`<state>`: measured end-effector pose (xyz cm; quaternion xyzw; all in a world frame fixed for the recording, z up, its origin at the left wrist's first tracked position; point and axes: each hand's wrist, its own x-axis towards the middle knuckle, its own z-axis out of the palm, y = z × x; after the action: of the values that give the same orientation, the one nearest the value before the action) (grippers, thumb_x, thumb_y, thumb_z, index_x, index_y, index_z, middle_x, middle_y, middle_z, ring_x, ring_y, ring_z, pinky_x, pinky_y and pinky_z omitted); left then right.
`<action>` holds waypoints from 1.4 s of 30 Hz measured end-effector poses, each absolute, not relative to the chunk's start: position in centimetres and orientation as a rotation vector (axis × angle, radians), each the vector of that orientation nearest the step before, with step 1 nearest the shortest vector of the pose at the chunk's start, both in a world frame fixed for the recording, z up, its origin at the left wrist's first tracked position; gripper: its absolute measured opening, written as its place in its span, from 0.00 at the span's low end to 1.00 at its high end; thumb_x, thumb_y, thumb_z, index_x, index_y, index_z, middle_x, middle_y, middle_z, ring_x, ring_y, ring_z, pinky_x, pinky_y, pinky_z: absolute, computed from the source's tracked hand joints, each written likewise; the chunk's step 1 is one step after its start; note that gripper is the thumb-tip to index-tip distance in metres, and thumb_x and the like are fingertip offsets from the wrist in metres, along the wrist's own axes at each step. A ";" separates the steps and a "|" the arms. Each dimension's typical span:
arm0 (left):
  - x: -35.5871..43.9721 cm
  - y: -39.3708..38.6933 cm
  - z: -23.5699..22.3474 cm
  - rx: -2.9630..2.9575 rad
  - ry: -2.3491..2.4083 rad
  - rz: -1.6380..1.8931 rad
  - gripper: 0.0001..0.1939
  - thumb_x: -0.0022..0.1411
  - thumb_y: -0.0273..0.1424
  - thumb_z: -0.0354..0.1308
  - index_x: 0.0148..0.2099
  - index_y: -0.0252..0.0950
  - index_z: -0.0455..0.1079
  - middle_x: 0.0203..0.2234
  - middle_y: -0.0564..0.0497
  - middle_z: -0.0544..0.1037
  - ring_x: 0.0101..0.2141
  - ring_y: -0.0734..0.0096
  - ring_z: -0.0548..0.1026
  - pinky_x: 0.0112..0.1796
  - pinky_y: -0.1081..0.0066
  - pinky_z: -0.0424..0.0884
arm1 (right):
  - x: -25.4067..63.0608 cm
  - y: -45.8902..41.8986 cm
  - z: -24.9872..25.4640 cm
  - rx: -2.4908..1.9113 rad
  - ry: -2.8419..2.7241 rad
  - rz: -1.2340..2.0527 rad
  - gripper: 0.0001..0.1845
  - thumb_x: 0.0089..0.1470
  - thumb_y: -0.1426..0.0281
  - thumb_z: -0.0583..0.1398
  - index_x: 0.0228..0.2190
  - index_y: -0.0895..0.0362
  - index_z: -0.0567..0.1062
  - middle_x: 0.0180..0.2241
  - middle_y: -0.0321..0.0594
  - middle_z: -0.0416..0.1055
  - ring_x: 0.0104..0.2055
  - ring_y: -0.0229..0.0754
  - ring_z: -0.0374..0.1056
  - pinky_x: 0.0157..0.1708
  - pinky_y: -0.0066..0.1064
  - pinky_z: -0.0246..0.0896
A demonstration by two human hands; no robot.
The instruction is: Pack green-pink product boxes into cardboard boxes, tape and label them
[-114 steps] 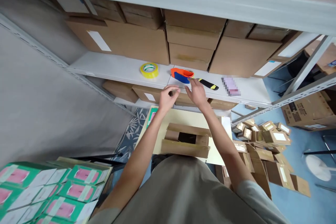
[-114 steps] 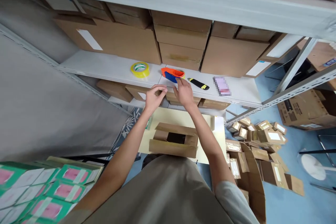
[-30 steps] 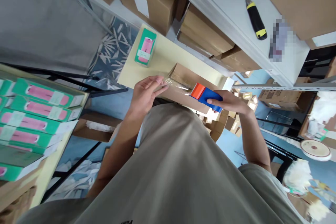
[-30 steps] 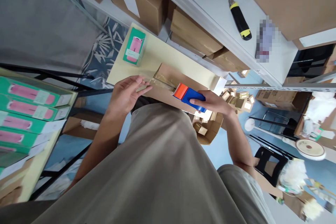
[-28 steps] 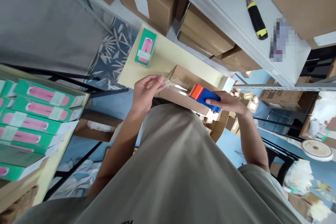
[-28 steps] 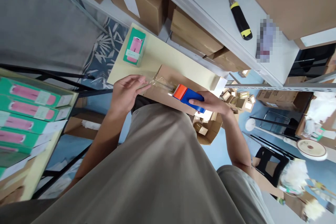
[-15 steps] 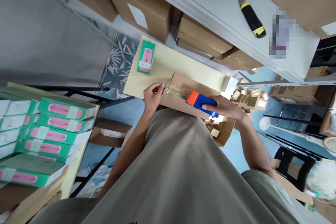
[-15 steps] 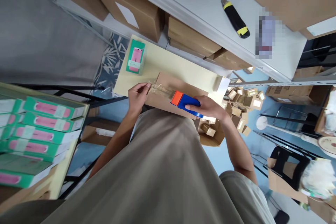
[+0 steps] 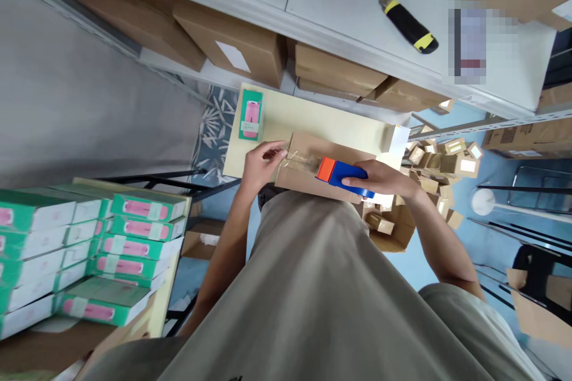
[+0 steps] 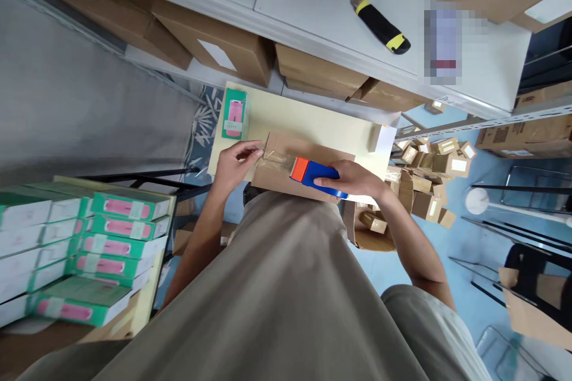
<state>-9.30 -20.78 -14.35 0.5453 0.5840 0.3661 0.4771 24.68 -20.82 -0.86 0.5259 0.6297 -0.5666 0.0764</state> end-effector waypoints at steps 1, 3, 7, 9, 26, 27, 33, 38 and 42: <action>-9.4 -20.6 -14.3 1.366 1.434 0.876 0.19 0.67 0.45 0.68 0.52 0.39 0.86 0.42 0.45 0.88 0.40 0.61 0.83 0.47 0.64 0.79 | 24.8 -20.9 -0.8 1.571 1.889 -1.717 0.40 0.61 0.28 0.62 0.33 0.54 0.77 0.28 0.39 0.78 0.30 0.44 0.73 0.29 0.35 0.61; -9.6 -20.4 -14.1 1.479 1.445 0.834 0.15 0.69 0.44 0.67 0.50 0.41 0.86 0.43 0.45 0.88 0.42 0.59 0.83 0.51 0.61 0.79 | 24.9 -20.9 -0.8 1.568 1.905 -1.739 0.40 0.61 0.28 0.62 0.33 0.54 0.77 0.28 0.39 0.78 0.30 0.44 0.73 0.30 0.35 0.61; -9.7 -20.0 -13.3 1.690 1.442 0.784 0.13 0.73 0.41 0.64 0.53 0.44 0.86 0.49 0.43 0.87 0.55 0.52 0.82 0.64 0.56 0.74 | 25.3 -20.9 -1.1 1.568 1.972 -1.719 0.39 0.62 0.28 0.61 0.31 0.53 0.77 0.28 0.38 0.77 0.30 0.44 0.72 0.30 0.34 0.61; -9.7 -19.4 -12.9 1.749 1.385 0.766 0.19 0.73 0.40 0.64 0.61 0.43 0.83 0.60 0.41 0.84 0.64 0.50 0.78 0.70 0.54 0.70 | 25.3 -20.7 -1.4 1.541 1.964 -1.728 0.39 0.62 0.28 0.61 0.30 0.53 0.76 0.27 0.38 0.78 0.29 0.43 0.72 0.29 0.34 0.61; -10.6 -16.4 -14.3 1.346 1.107 0.657 0.33 0.53 0.54 0.80 0.54 0.39 0.88 0.65 0.37 0.83 0.63 0.41 0.82 0.64 0.44 0.78 | 25.9 -20.2 -1.8 1.497 1.927 -1.799 0.39 0.60 0.28 0.62 0.27 0.52 0.76 0.25 0.37 0.75 0.28 0.44 0.69 0.31 0.36 0.61; -10.5 -16.5 -14.7 1.294 1.112 0.675 0.34 0.50 0.55 0.81 0.53 0.39 0.88 0.64 0.36 0.84 0.62 0.41 0.83 0.62 0.43 0.80 | 25.8 -20.0 -1.9 1.496 1.928 -1.794 0.40 0.60 0.28 0.62 0.27 0.52 0.76 0.25 0.37 0.75 0.28 0.44 0.69 0.31 0.36 0.61; -11.0 -17.4 -15.0 1.279 1.159 0.704 0.41 0.52 0.56 0.80 0.61 0.37 0.85 0.61 0.36 0.85 0.55 0.49 0.84 0.60 0.51 0.81 | 25.7 -19.6 -2.5 1.493 1.918 -1.788 0.41 0.54 0.26 0.65 0.26 0.53 0.75 0.24 0.36 0.73 0.28 0.42 0.67 0.30 0.35 0.58; -10.5 -18.4 -14.2 1.410 1.194 0.662 0.44 0.59 0.58 0.76 0.69 0.38 0.79 0.65 0.36 0.82 0.61 0.49 0.82 0.65 0.50 0.77 | 25.7 -20.0 -2.6 1.476 1.960 -1.776 0.42 0.56 0.26 0.64 0.25 0.53 0.75 0.24 0.36 0.71 0.28 0.41 0.66 0.30 0.35 0.59; -6.6 -19.3 -14.2 1.631 1.380 0.830 0.34 0.73 0.57 0.65 0.69 0.39 0.78 0.71 0.37 0.77 0.73 0.47 0.71 0.77 0.49 0.61 | 25.7 -20.2 -2.7 1.475 1.988 -1.733 0.43 0.55 0.24 0.63 0.25 0.53 0.74 0.25 0.36 0.70 0.28 0.41 0.64 0.31 0.36 0.57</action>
<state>-6.64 -19.27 -14.23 0.6483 0.5486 0.3301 0.4121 25.73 -20.17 -2.71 0.4872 0.6567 -0.5726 0.0600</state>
